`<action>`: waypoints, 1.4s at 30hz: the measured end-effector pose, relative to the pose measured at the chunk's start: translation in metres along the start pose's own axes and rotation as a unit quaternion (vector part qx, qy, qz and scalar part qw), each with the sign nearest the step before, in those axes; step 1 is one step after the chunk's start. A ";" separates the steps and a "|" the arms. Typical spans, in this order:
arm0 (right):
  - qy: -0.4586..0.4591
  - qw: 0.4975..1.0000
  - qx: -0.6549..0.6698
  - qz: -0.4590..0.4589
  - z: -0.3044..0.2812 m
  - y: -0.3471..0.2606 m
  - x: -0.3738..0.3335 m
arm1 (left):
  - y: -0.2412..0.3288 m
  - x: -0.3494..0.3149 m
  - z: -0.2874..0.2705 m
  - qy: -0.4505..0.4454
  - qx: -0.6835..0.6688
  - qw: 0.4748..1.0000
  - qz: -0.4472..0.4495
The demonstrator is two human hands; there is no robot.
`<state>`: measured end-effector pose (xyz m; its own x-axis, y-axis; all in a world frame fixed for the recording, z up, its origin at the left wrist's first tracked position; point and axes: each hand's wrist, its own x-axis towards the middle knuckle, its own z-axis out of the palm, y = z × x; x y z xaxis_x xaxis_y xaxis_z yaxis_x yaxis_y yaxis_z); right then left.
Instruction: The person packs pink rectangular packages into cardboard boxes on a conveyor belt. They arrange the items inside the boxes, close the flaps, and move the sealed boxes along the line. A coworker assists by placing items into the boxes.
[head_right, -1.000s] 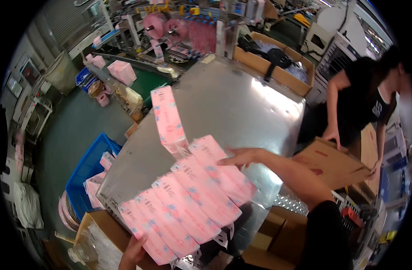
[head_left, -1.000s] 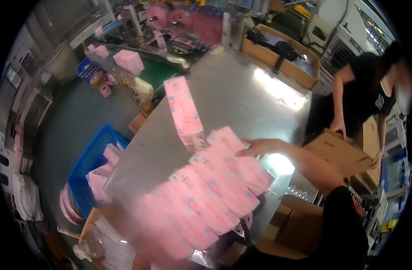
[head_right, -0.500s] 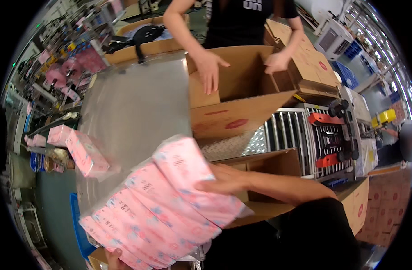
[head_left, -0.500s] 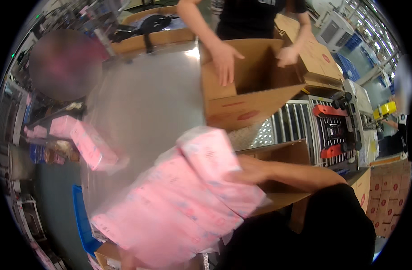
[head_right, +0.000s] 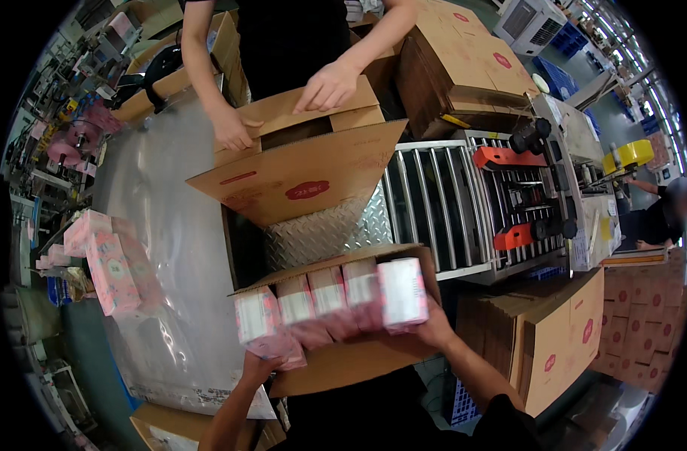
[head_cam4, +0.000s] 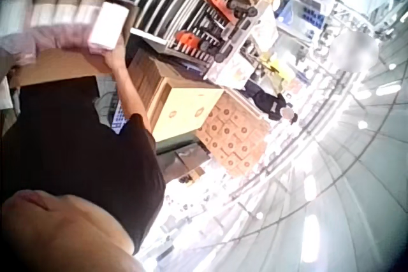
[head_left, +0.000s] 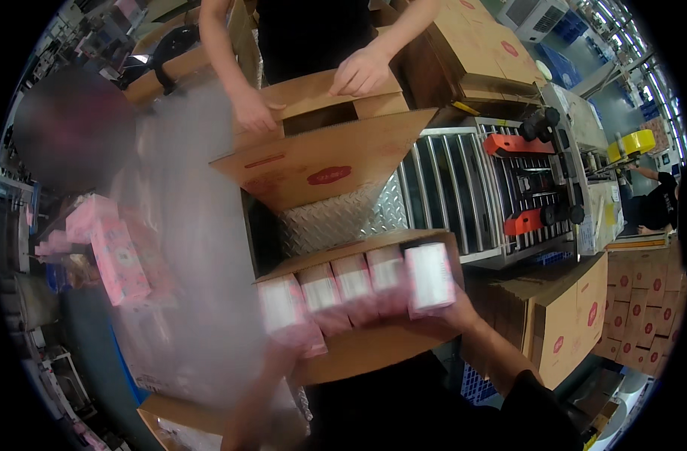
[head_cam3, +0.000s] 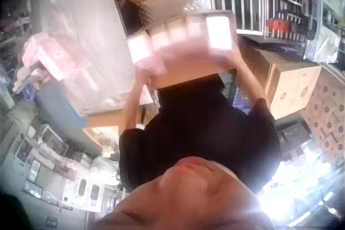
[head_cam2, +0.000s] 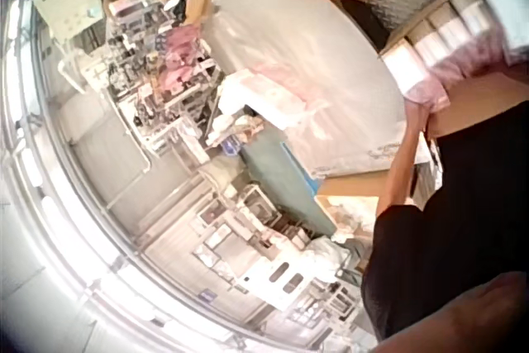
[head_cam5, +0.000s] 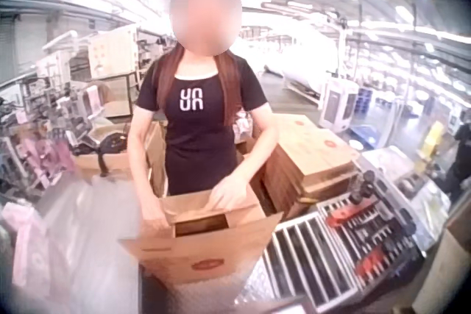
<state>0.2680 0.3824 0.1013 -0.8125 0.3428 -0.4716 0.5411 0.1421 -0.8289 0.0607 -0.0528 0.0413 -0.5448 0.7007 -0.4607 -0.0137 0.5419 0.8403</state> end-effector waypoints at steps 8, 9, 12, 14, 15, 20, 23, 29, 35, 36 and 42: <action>0.160 0.922 -0.294 -0.195 0.039 -0.068 0.017 | 0.084 0.047 0.019 0.238 0.348 0.906 0.038; 0.122 0.899 -0.374 -0.193 0.045 -0.070 0.027 | 0.100 0.061 0.024 0.166 0.430 0.887 0.034; 0.066 0.874 -0.462 -0.135 0.056 -0.059 0.079 | 0.094 0.093 0.024 0.103 0.501 0.859 0.027; 0.033 0.864 -0.492 -0.098 0.073 -0.042 0.111 | 0.066 0.118 0.027 0.110 0.493 0.863 0.018; 0.006 0.851 -0.517 -0.089 0.084 -0.036 0.121 | 0.054 0.128 0.030 0.111 0.486 0.867 0.010; 0.011 0.831 -0.549 -0.084 0.123 0.003 0.175 | 0.006 0.173 0.043 0.097 0.447 0.885 -0.087; -0.099 0.909 -0.404 -0.012 0.131 0.032 0.213 | -0.033 0.193 0.048 0.163 0.426 0.888 -0.060; -0.087 0.865 -0.493 -0.047 0.150 0.124 0.233 | -0.068 0.190 0.092 0.222 0.554 0.801 -0.042; -0.111 0.789 -0.563 -0.219 0.119 0.043 0.156 | 0.048 -0.021 -0.017 0.323 0.317 0.890 -0.052; -0.101 0.774 -0.573 -0.250 0.113 0.015 0.143 | -0.005 -0.084 -0.026 0.347 0.389 0.836 -0.173; -0.071 0.900 -0.321 -0.285 0.154 -0.016 0.081 | -0.110 -0.258 -0.004 0.377 0.238 0.747 -0.493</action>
<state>0.1600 0.2655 0.0299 -0.9928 -0.0717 -0.0958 0.0039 0.7808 -0.6247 0.1995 -0.2952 0.0684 -0.7871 -0.5113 -0.3450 -0.5179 0.8517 -0.0806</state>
